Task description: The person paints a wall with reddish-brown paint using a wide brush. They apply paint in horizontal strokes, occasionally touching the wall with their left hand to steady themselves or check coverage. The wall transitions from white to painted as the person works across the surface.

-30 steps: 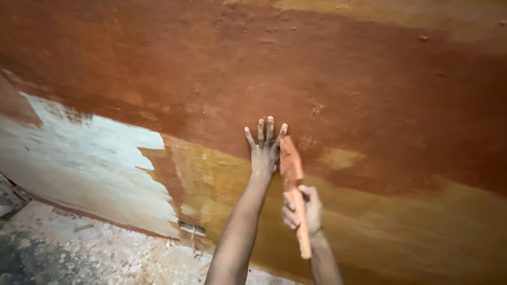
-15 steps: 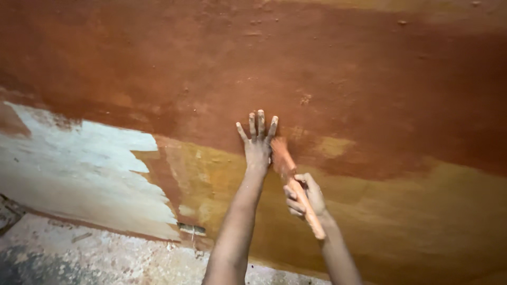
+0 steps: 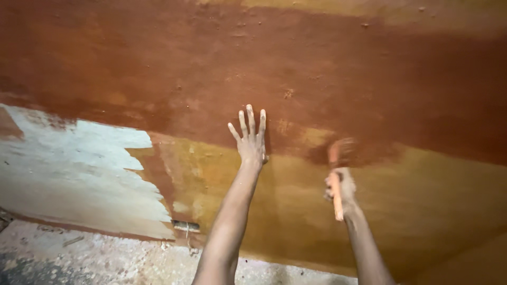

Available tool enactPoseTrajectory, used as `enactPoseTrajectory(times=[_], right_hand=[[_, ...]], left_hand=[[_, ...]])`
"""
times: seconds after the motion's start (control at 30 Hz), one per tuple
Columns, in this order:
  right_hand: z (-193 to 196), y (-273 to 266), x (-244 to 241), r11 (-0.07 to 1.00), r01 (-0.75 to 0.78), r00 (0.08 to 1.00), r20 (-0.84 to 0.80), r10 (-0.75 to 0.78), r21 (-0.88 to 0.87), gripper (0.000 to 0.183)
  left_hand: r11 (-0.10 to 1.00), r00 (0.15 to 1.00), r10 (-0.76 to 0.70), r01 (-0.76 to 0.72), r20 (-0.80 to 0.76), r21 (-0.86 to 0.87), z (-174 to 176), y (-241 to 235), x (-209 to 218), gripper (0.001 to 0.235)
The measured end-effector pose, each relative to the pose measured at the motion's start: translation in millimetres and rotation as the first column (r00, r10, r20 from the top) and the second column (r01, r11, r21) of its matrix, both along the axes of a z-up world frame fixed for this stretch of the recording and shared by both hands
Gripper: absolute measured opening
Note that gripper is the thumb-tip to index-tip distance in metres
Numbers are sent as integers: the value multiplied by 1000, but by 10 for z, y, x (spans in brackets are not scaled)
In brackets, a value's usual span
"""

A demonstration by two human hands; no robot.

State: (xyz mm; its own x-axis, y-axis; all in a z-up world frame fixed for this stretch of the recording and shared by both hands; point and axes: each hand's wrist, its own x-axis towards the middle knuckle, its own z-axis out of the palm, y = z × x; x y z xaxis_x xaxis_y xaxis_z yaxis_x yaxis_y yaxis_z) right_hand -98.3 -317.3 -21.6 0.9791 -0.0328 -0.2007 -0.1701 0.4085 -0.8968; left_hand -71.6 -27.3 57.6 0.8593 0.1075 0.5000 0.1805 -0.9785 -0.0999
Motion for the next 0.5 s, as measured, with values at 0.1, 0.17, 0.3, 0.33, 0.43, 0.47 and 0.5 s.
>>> enactPoseTrajectory(times=[0.1,0.17,0.3,0.33,0.43,0.47,0.5], right_hand=[[58,-58,-75,934,-264,956,-197,220,-240,20],[215,-199,-137,904,-233,971,-131,198,-359,18],[800,-640,-92,888,163,946,325,-17,-430,25],[915,-721,-75,886,283,921,362,-144,-368,20],[1028,-859,-34,867,464,825,444,-349,-180,24],[978,-868,-32,862,493,793,468,-389,-120,27],[905,-864,-21,882,448,824,452,-342,-149,25]], left_hand=[[984,995,-103,102,0,-143,-98,-97,-129,125],[987,986,-139,145,94,-65,-222,-158,-227,118],[974,978,-204,206,28,-96,-383,-333,-237,114],[970,961,-223,236,164,-60,-397,-391,-206,111],[941,926,-298,326,233,-92,-431,-551,-170,107],[925,923,-327,357,203,-131,-442,-615,-182,106],[922,921,-338,365,194,-128,-439,-685,-192,105]])
